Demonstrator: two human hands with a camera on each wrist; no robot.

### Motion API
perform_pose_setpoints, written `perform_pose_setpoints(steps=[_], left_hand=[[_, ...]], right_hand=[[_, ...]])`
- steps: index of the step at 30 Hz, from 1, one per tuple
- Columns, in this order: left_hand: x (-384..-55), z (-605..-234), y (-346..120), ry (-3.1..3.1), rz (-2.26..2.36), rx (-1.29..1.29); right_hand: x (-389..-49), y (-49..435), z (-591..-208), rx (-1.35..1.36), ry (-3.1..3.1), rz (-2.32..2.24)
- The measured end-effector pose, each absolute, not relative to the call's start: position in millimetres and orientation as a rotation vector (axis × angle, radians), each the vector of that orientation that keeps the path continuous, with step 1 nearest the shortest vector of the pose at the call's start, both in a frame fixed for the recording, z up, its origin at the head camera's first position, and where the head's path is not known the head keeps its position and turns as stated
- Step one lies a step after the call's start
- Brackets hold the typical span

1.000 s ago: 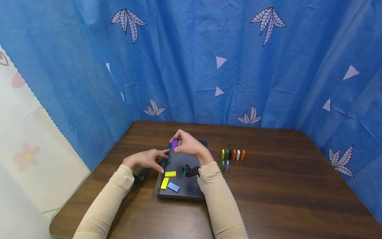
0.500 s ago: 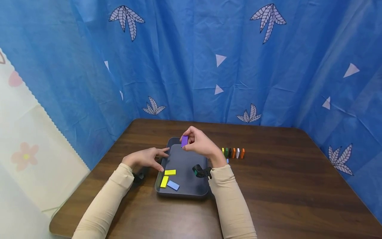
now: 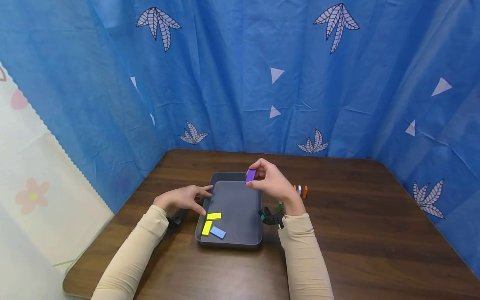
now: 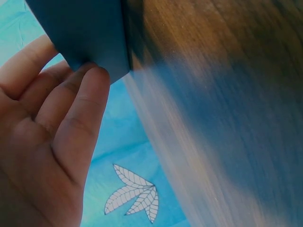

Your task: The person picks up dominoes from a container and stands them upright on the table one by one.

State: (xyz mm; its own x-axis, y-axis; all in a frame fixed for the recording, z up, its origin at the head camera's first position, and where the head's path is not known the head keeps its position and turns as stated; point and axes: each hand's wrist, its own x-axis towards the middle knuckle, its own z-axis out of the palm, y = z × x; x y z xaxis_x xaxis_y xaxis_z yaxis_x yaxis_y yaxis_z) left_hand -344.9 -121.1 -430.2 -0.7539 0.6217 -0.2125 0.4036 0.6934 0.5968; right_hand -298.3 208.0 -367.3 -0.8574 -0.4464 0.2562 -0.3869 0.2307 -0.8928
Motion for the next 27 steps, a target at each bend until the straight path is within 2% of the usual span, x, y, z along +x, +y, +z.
perform_pose_setpoints(steps=[14,27], left_hand=[[-345.6,-434.4,-121.0,2.526,0.729,0.829],[-345.4,-434.7,-119.3,2.528,0.729,0.801]], right_hand=[[-296.5,244.4,-369.0,-0.706,2.507,-1.78],[-290.7,283.3,-372.9,-0.721,2.647,-1.652]])
